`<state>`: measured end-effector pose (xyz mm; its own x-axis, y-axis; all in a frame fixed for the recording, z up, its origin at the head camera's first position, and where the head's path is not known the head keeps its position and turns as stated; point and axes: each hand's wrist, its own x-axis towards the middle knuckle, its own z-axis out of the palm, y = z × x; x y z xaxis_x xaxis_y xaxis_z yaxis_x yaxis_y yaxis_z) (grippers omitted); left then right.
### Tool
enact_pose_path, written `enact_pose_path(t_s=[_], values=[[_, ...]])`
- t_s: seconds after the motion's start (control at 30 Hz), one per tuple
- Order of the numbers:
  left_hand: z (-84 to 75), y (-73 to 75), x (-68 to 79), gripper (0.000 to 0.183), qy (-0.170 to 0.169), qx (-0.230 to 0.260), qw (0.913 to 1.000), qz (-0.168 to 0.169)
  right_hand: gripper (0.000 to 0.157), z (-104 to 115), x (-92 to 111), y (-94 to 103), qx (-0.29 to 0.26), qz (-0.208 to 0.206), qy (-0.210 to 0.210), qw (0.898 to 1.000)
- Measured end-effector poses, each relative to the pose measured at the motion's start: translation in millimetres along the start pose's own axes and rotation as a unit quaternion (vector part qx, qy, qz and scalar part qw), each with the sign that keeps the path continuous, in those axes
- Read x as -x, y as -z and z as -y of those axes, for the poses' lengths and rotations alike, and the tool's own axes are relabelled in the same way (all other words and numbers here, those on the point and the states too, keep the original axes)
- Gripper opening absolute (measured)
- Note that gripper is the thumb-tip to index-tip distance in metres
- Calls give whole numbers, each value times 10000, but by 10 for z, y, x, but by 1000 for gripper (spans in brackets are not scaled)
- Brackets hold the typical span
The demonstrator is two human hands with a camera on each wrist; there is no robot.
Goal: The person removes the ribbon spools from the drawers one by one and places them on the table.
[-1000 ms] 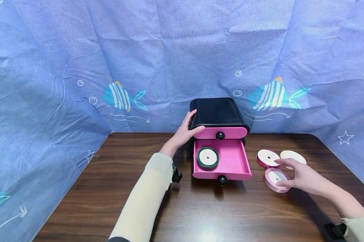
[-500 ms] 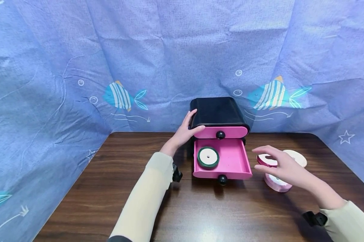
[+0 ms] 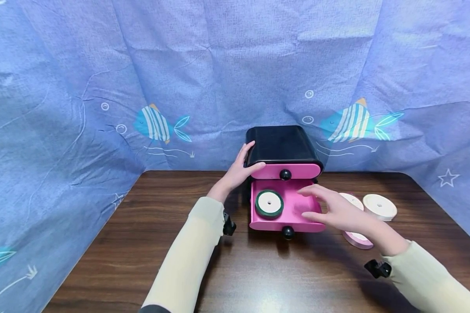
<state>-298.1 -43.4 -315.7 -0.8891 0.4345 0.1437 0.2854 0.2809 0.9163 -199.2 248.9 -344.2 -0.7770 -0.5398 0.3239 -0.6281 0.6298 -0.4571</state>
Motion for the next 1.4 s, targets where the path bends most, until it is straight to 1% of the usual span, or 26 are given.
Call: enact_pose_path(t_s=[0.17,0.4,0.53,0.7,0.8,0.97,1.13,1.23,1.33,1.4], values=[[-3,-1,4,79,-22,-5,10000,4,60,2,-127,-86,-240,179,20,9995],[360,-74,-206,77,-315,-95,9985,-436,69,7,-298,-209,-630,453,75,9970],[357,-77,-204,77,-311,-111,9986,-418,72,26,-377,-282,-763,571,188,9953],[347,-89,-197,76,-314,-109,9985,-428,78,50,-440,-347,-835,642,186,9943],[346,-92,-200,76,-329,-100,9984,-440,79,52,-464,-380,-763,667,166,9947],[339,-91,-200,76,-337,-108,9983,-466,80,35,-517,-434,-450,676,63,9967],[326,-71,-186,77,-289,-66,9989,-366,82,33,-579,-470,-289,710,38,9970],[271,-44,-159,78,-209,58,9995,-222,82,41,-613,-492,-260,724,126,9970],[154,-18,-98,80,-109,128,9998,-86,82,44,-638,-511,-229,742,184,9968],[80,-8,-58,80,-67,84,9999,-27,81,45,-649,-519,-211,742,203,9968]])
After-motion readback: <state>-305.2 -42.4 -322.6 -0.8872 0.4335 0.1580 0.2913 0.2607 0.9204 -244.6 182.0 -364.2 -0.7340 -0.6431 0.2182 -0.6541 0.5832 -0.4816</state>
